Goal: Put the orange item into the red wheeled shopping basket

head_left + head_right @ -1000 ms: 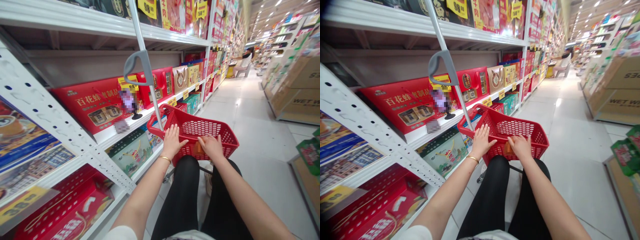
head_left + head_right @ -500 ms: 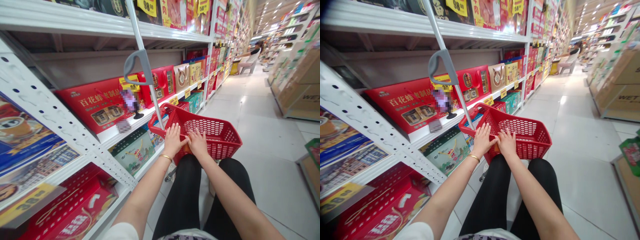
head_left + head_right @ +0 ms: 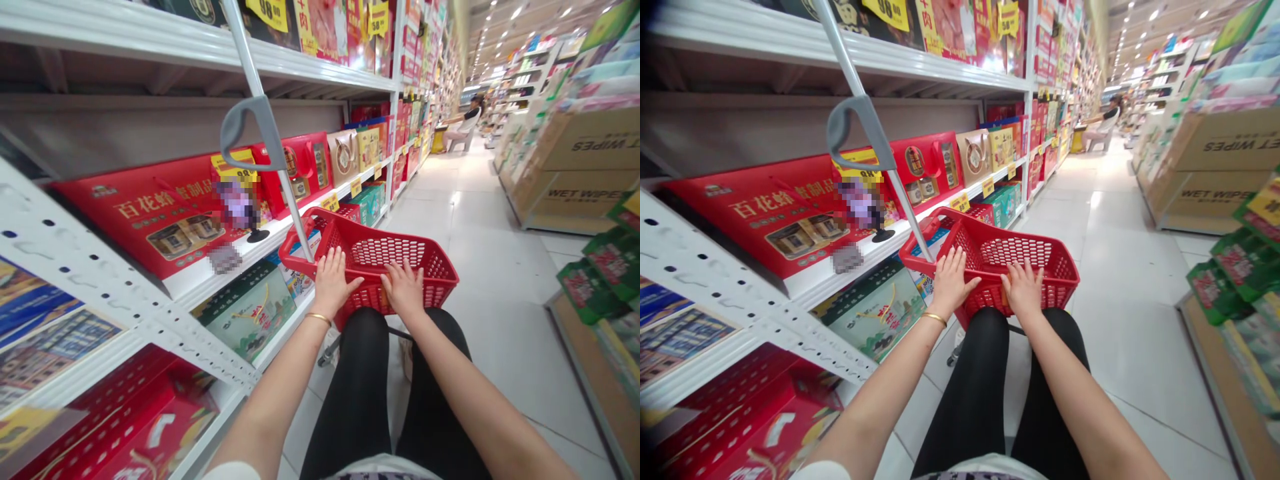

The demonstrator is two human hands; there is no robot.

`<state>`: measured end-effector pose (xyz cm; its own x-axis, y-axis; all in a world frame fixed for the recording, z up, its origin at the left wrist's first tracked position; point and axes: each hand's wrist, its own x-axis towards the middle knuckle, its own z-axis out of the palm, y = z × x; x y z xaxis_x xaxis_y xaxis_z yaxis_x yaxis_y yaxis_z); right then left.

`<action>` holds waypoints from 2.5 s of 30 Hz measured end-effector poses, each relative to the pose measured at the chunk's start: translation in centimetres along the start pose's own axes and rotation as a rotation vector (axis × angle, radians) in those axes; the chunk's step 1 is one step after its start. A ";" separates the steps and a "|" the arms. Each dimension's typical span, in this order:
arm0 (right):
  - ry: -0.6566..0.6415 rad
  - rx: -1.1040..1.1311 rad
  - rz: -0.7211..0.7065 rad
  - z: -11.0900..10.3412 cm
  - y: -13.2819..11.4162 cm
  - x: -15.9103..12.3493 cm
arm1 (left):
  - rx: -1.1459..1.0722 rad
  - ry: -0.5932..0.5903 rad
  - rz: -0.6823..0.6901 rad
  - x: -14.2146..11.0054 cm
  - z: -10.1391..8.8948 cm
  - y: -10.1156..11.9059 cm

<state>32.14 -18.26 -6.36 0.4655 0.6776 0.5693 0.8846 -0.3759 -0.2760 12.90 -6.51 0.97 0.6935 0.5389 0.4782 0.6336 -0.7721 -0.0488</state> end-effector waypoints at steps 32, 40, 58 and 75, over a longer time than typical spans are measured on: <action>-0.009 -0.166 0.027 -2.0 8.0 -1.8 | 0.011 -0.025 -0.035 -0.4 -0.5 0.6; -0.076 -0.191 0.085 -2.5 7.3 -1.5 | 0.018 -0.024 -0.042 -0.5 -1.1 0.8; 0.125 0.475 0.142 -7.3 7.3 3.9 | -0.031 -0.063 0.116 1.1 -3.4 0.4; 0.099 0.367 -0.186 -0.4 -3.8 3.6 | 0.056 0.018 -0.041 3.3 -0.8 -0.2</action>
<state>30.44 -14.66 -2.91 0.3082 0.6418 0.7023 0.9126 0.0092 -0.4088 14.82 -4.86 3.28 0.6605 0.5635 0.4963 0.6801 -0.7290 -0.0775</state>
